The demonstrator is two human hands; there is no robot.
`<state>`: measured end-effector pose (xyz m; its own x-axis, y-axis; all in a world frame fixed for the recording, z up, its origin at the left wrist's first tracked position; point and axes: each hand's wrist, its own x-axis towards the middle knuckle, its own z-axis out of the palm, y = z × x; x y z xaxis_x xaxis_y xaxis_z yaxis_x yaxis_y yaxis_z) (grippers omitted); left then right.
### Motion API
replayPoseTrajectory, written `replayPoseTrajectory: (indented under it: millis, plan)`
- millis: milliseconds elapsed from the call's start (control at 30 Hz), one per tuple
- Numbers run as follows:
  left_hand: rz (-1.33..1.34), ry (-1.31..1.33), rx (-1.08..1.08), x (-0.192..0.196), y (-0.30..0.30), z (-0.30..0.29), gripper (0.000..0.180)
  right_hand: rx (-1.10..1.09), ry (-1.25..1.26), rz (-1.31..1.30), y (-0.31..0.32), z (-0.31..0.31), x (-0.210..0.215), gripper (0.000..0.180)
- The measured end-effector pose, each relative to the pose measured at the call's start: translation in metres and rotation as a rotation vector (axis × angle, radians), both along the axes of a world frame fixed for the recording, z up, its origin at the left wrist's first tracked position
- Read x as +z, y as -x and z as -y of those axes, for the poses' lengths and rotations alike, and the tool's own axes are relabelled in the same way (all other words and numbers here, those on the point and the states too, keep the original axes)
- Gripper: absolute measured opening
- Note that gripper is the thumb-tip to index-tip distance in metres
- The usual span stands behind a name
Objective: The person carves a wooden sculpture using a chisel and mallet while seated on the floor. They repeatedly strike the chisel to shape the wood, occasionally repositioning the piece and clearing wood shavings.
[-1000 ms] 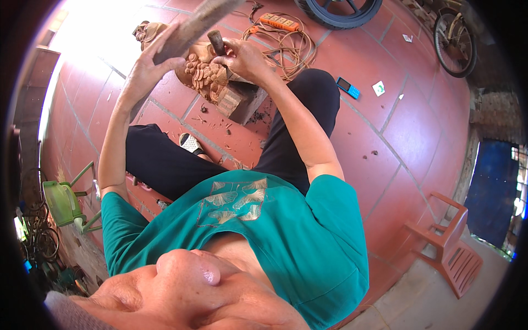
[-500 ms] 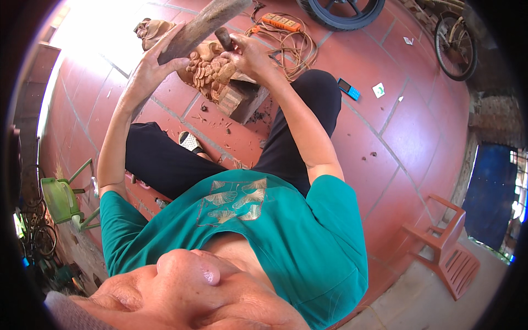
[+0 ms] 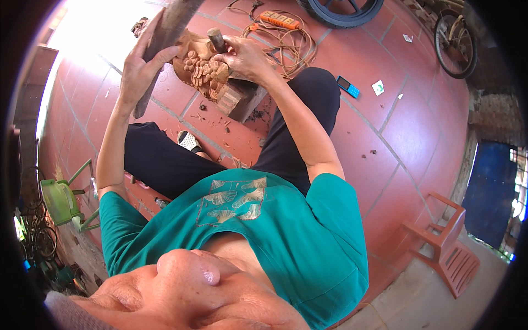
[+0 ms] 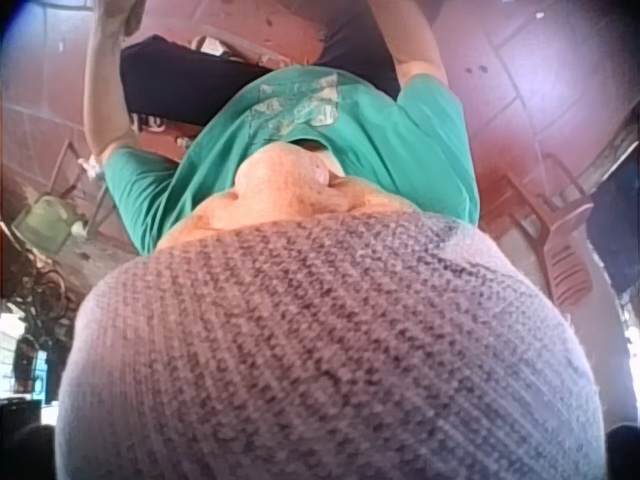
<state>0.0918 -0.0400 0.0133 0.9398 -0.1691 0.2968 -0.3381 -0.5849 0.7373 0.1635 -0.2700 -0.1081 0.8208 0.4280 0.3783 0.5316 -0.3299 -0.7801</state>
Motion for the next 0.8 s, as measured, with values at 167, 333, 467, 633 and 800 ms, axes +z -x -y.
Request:
replayPoseTrajectory:
  millis: [167, 333, 467, 633, 800]
  plan:
    - [-0.102, -0.1, -0.116, -0.012, -0.003, 0.001, 0.078, 0.003, 0.019, 0.104, 0.0, -0.002, -0.004, 0.037]
    - [0.06, -0.106, -0.054, -0.007, -0.007, -0.007, 0.074, 0.021, -0.01, 0.085, 0.005, -0.003, 0.004, 0.036]
    - [-0.064, 0.094, 0.037, 0.003, -0.002, -0.004, 0.072, 0.027, -0.023, 0.059, 0.008, -0.004, 0.006, 0.035]
    - [-0.136, -0.067, -0.166, -0.008, -0.002, -0.003, 0.075, 0.021, 0.04, 0.09, 0.005, -0.001, 0.005, 0.033]
    - [-0.008, -0.121, -0.103, -0.016, -0.011, -0.015, 0.076, -0.099, 0.072, 0.145, -0.007, 0.013, -0.001, 0.03]
